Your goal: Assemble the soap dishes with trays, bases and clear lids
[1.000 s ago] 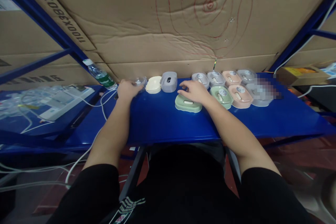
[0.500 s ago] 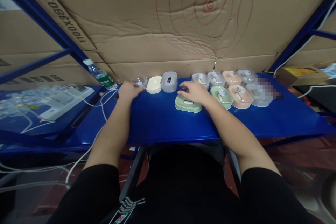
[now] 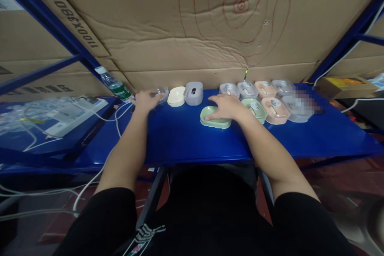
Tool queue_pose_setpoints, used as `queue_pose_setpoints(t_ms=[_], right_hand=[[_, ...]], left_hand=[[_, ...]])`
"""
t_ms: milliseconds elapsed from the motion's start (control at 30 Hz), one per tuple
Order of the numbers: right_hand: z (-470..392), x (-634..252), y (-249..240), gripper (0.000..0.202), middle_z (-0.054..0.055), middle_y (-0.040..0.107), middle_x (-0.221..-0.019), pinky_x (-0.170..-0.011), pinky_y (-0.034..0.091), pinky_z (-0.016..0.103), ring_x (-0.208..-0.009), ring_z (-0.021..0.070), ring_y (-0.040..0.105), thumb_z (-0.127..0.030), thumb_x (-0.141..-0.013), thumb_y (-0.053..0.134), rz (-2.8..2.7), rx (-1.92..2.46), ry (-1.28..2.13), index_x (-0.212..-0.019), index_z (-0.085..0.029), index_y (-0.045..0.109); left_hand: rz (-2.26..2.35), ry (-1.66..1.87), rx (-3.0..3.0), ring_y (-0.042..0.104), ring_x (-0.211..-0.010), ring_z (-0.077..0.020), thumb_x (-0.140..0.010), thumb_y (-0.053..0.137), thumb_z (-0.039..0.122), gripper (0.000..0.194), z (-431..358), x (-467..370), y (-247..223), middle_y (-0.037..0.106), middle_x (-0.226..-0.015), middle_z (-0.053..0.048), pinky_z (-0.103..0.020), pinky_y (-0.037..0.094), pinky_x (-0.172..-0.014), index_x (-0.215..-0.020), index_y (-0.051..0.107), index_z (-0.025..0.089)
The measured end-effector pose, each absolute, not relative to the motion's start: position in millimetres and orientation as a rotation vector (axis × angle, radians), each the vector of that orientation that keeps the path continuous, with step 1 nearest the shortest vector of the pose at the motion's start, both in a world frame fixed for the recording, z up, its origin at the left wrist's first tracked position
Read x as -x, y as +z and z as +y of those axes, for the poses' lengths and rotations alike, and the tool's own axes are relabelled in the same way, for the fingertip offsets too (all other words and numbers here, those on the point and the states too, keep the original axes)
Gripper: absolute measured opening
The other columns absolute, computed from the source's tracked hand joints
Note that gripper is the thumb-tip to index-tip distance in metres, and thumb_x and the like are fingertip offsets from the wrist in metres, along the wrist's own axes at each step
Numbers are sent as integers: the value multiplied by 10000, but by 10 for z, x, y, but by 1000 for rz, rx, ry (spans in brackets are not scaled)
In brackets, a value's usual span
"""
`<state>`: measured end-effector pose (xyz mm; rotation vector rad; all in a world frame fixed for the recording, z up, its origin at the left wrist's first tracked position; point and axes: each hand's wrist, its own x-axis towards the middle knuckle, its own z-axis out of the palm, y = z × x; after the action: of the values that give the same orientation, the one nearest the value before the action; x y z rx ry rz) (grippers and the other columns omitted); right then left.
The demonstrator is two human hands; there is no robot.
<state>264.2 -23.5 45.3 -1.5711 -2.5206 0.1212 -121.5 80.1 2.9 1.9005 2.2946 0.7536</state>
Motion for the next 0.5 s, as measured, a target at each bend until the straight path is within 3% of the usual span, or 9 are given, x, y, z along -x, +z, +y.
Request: queue_pose_setpoints(t_ms=[100, 233, 367, 500], right_hand=[[-241, -2612, 420, 1063, 182, 710, -1579, -1157, 566, 603, -1422, 491, 685, -746, -774, 898, -2674, 1620, 229, -1656, -230, 608], [-209, -2552, 334, 1011, 198, 730, -1526, -1088, 601, 584, -1354, 491, 718, -614, -768, 909, -2736, 1588, 273, -1647, -215, 608], [-185, -2522, 300, 943, 186, 718, -1537, -1144, 575, 596, -1388, 477, 696, -618, -800, 865, -2615, 1540, 315, -1621, -223, 623], [-139, -2515, 276, 971, 178, 679, -1597, -1226, 516, 653, -1459, 481, 645, -638, -799, 862, -2331, 1518, 440, -1639, -234, 589]], left_hand=[[2320, 1039, -1990, 521, -1527, -460, -1009, 710, 617, 493, 733, 1052, 63, 674, -1547, -210, -693, 298, -1293, -1284, 807, 219], [1954, 1248, -2358, 552, -1507, -406, -1048, 654, 599, 483, 621, 754, 54, 680, -1521, -185, -591, 356, -1303, -1312, 781, 214], [1252, 943, -2755, 592, -1490, -411, -990, 660, 787, 726, 471, 401, -31, 669, -1578, -180, -593, 409, -1293, -1453, 719, 230], [1036, 875, -2670, 569, -1542, -457, -988, 546, 904, 998, 406, 159, -200, 607, -1662, -236, -638, 421, -1286, -1685, 510, 191]])
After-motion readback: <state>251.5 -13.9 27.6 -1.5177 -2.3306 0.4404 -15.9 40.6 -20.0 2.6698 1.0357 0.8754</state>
